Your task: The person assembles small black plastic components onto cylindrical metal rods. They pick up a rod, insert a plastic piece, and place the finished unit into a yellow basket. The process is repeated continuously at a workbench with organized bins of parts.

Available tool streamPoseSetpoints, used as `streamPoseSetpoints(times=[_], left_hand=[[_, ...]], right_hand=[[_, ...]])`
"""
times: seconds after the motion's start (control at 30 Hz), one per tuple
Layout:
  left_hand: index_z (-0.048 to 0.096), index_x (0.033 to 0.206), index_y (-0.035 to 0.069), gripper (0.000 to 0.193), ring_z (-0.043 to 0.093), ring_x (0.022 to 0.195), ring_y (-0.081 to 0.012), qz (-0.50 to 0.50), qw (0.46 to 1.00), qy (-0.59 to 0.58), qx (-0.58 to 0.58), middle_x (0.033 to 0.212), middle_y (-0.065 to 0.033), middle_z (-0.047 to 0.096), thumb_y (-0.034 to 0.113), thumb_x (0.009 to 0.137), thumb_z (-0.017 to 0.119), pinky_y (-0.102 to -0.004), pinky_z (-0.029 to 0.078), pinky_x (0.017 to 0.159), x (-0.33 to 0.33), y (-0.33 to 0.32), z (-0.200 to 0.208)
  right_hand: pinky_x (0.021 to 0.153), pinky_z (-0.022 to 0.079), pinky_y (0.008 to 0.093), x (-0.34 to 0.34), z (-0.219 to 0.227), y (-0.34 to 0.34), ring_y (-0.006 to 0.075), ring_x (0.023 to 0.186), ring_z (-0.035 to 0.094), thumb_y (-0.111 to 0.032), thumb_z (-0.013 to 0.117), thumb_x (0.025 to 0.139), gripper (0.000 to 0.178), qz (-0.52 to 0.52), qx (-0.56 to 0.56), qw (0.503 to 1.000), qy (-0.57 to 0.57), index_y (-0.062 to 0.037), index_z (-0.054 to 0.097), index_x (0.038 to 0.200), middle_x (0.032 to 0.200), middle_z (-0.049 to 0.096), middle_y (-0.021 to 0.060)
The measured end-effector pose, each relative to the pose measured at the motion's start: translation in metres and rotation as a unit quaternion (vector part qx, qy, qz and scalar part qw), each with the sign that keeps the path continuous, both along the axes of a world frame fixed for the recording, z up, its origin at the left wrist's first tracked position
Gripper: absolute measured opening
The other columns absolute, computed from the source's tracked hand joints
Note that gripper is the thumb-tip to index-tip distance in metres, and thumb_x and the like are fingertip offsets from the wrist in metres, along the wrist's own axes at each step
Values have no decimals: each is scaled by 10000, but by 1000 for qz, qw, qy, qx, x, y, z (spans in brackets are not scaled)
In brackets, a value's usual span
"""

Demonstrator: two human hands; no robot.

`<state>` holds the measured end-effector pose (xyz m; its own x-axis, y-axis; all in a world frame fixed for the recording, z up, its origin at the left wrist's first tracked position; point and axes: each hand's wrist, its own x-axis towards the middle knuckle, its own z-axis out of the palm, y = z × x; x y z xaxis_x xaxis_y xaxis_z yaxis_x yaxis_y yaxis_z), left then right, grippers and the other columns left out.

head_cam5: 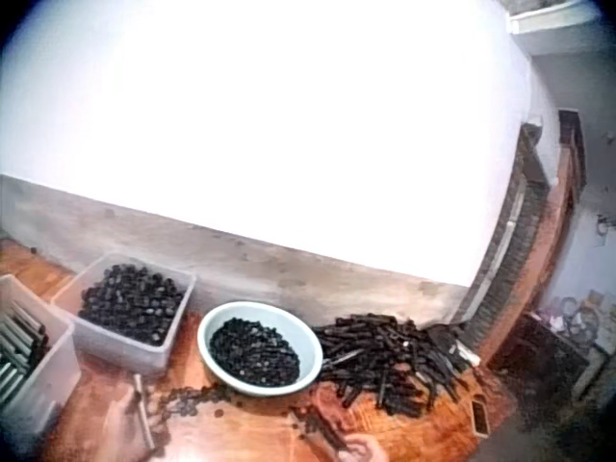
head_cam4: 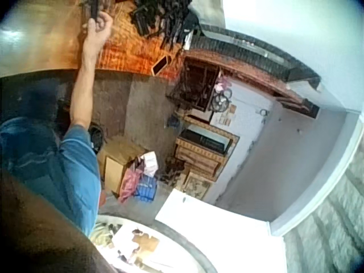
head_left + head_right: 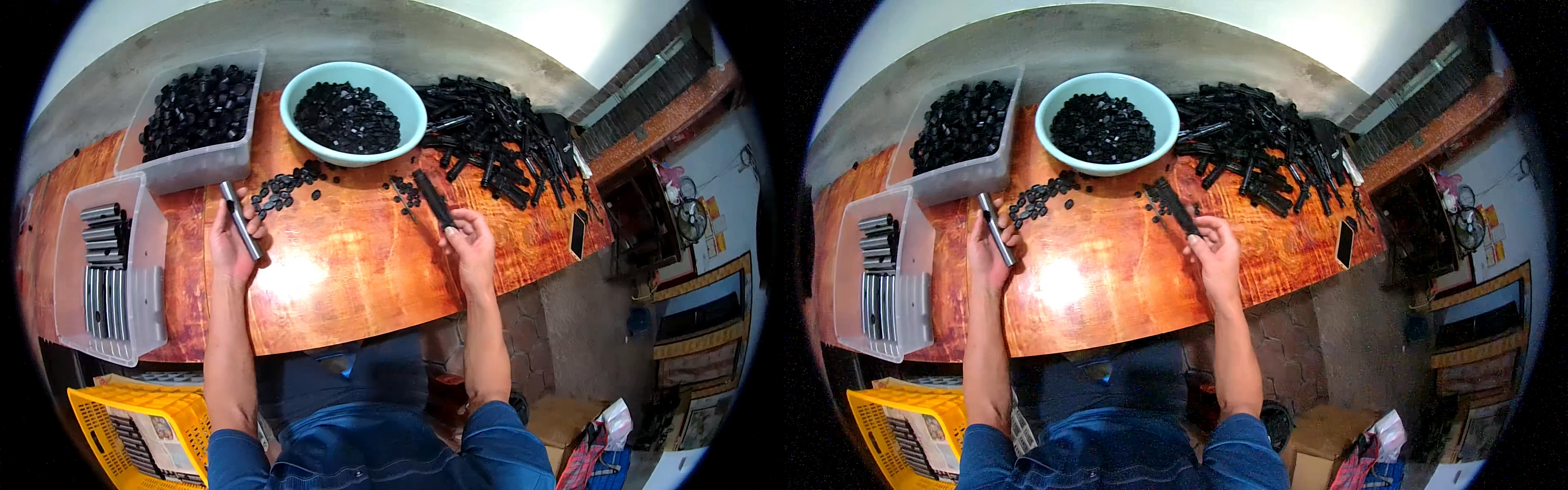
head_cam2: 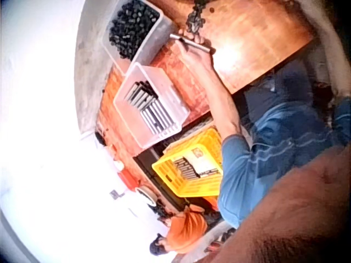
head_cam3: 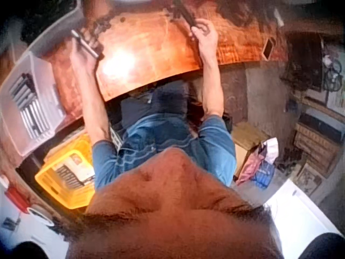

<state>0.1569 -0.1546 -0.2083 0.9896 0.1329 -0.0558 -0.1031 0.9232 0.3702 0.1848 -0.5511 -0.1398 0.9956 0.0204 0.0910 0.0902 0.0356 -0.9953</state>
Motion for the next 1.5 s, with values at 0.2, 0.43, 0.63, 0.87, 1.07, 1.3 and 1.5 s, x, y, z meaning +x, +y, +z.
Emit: streamPoseSetpoints(times=[0.2,0.43,0.63,0.87,1.07,1.3,1.5], left_hand=[[542,1292,59,395,543,683,-180,-8,1000,17,21,884,-58,567,378,1086,434,-309,490,633,0,-9,3],[537,1314,87,387,558,711,-158,-2,999,29,31,887,-36,573,382,1078,453,-269,487,624,4,-10,3],[544,1312,82,381,561,719,-171,-22,1000,13,17,889,-56,576,368,1076,455,-288,494,647,1,-6,2],[543,1292,67,344,556,716,-182,-55,996,-17,64,965,-84,604,246,1006,612,-313,486,644,-3,-7,-10],[534,1273,67,380,597,730,-145,-21,996,7,82,1069,-108,651,221,962,692,-258,508,634,-9,-7,10],[573,1202,78,280,612,675,-135,22,998,36,51,914,-40,614,185,970,688,-242,516,611,-4,-1,-1],[586,1174,80,264,637,696,-140,32,997,39,59,884,-32,618,159,952,706,-254,534,624,0,-3,0]], right_hand=[[675,512,247,9,-27,24,129,812,651,-21,611,967,301,-29,90,995,7,10,551,1260,1023,657,67],[681,520,293,3,-44,-38,165,778,648,-34,542,1009,381,-200,147,968,41,21,460,1377,1030,631,105],[697,524,299,-13,-37,-25,182,811,651,-59,579,998,438,-72,193,973,102,25,463,1411,1073,658,135],[698,547,295,-3,-17,87,203,783,670,-102,580,992,378,221,251,919,211,39,529,1340,1076,686,200],[631,558,271,7,-22,161,204,672,665,-104,570,994,301,346,263,840,323,29,558,1264,1044,694,226],[712,572,316,23,-33,176,231,760,691,-352,464,1071,449,351,284,846,283,26,580,1284,1097,704,251],[776,563,327,28,-44,178,224,828,691,-290,560,1037,405,339,300,871,190,17,576,1300,1102,704,223]])
